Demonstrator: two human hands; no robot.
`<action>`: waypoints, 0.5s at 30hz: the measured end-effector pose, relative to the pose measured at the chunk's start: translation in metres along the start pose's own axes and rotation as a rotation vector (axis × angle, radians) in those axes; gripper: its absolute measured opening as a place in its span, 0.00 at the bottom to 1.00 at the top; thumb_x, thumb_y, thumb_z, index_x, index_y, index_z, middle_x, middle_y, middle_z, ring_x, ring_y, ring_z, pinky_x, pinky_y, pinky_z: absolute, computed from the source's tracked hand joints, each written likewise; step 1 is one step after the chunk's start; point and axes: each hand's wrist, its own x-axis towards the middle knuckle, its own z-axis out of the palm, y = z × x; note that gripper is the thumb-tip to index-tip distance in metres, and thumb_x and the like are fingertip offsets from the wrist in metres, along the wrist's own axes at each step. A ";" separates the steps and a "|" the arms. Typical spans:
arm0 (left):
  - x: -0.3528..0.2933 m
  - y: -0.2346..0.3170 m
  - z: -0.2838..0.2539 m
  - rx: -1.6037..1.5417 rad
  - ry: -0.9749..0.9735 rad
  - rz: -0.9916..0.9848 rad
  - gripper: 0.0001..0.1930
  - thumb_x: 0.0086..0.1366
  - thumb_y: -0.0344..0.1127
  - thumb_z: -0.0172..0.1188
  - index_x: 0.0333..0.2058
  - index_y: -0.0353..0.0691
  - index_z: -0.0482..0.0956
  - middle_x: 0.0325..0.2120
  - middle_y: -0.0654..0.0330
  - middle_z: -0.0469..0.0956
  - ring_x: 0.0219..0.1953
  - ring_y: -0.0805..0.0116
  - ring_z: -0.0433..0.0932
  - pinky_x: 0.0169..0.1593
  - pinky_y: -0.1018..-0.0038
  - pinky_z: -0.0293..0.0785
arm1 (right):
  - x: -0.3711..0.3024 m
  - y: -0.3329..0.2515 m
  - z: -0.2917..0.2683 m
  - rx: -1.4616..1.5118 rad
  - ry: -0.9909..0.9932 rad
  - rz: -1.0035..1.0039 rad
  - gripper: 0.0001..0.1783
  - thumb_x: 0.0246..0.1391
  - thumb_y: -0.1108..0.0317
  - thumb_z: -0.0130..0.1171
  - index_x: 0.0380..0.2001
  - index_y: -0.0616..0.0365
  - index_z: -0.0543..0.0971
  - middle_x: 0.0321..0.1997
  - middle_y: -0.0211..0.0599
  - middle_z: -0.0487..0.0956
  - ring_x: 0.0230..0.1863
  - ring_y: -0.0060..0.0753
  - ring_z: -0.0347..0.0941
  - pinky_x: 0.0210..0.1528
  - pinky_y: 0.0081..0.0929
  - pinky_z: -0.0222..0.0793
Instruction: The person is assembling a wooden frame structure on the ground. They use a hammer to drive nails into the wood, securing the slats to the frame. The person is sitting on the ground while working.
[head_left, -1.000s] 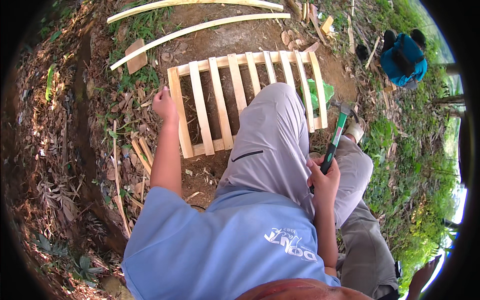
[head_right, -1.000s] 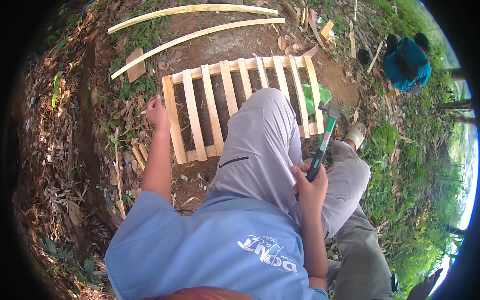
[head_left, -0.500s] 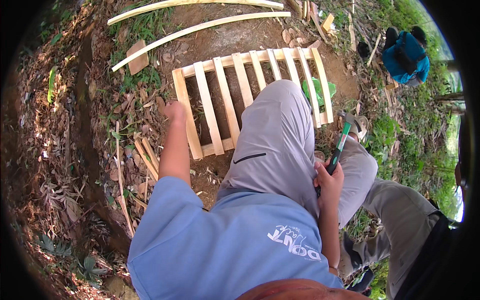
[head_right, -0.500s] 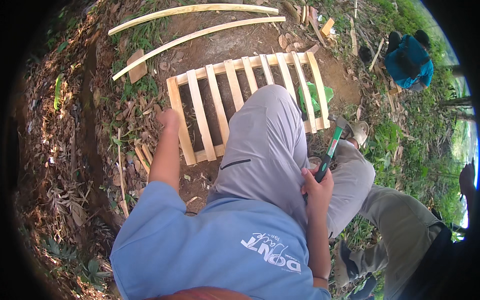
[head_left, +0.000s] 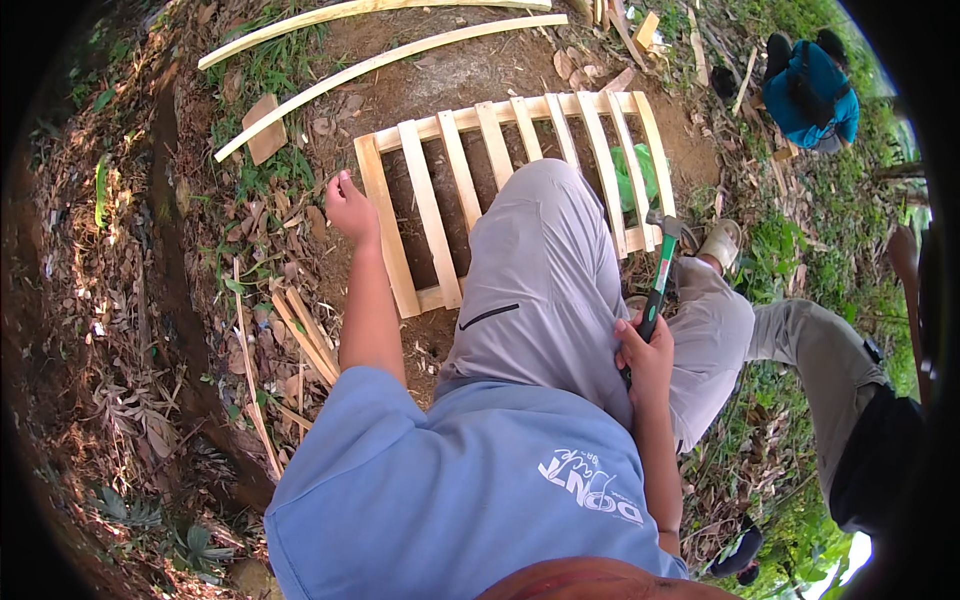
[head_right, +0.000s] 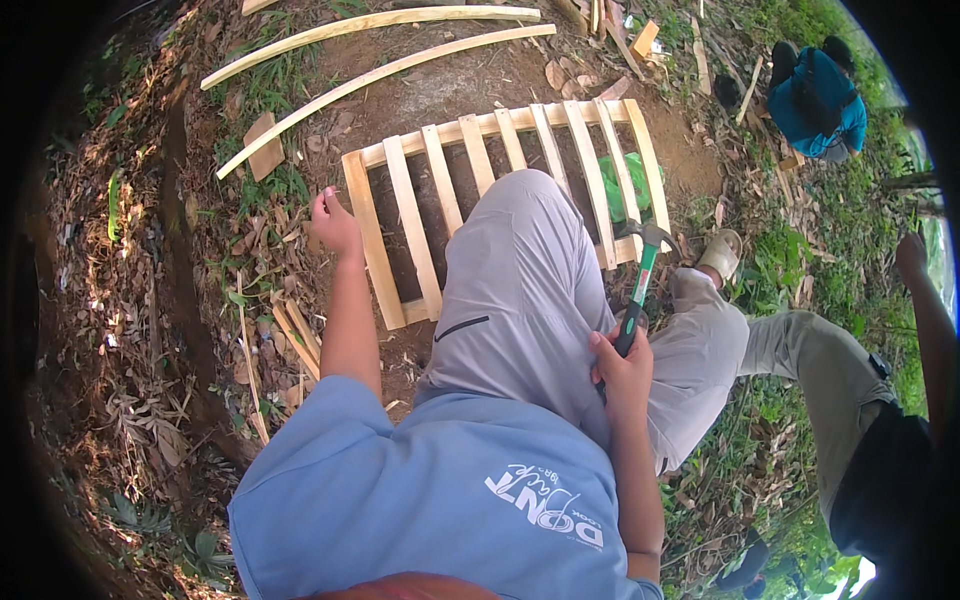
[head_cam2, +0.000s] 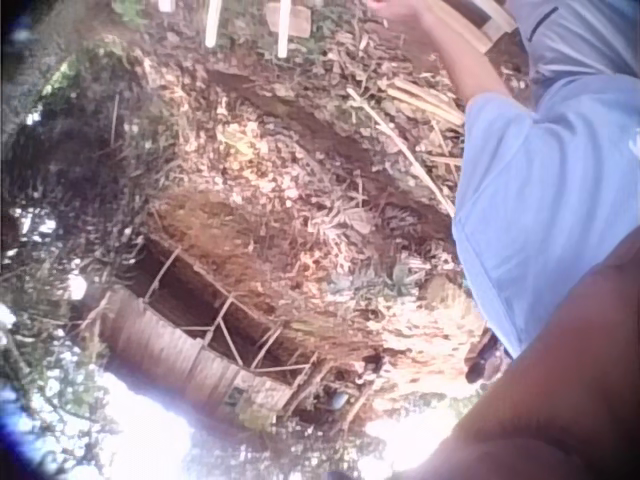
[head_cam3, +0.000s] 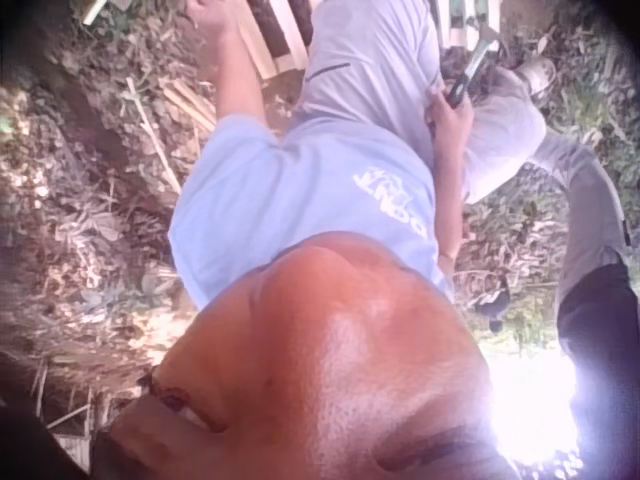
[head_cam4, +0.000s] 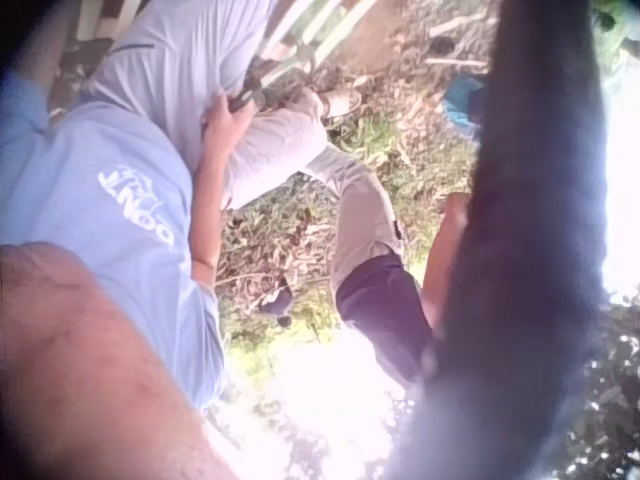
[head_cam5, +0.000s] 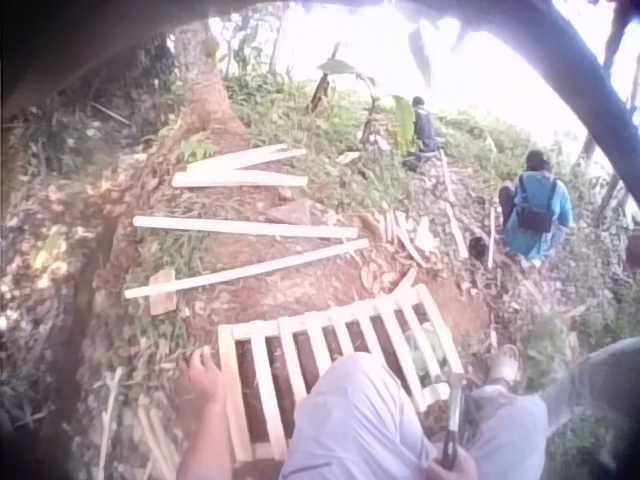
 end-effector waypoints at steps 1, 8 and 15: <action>0.006 0.015 -0.001 -0.016 -0.111 -0.003 0.18 0.75 0.43 0.64 0.46 0.31 0.88 0.37 0.53 0.88 0.37 0.64 0.84 0.46 0.66 0.78 | 0.003 0.000 0.000 0.000 -0.004 0.014 0.15 0.62 0.73 0.72 0.37 0.54 0.71 0.27 0.28 0.77 0.17 0.16 0.65 0.19 0.22 0.63; 0.064 0.056 0.054 0.053 -0.685 0.155 0.19 0.73 0.46 0.67 0.46 0.34 0.90 0.37 0.49 0.90 0.40 0.58 0.88 0.47 0.65 0.80 | 0.023 0.008 -0.009 0.150 -0.028 0.187 0.14 0.62 0.74 0.71 0.38 0.52 0.72 0.27 0.27 0.77 0.17 0.14 0.62 0.19 0.21 0.63; 0.108 0.038 0.128 0.456 -0.746 0.243 0.18 0.74 0.50 0.63 0.45 0.43 0.92 0.40 0.50 0.90 0.43 0.50 0.88 0.48 0.59 0.80 | 0.028 0.011 -0.013 0.177 -0.030 0.212 0.15 0.62 0.74 0.71 0.38 0.52 0.71 0.26 0.26 0.76 0.16 0.14 0.61 0.20 0.22 0.62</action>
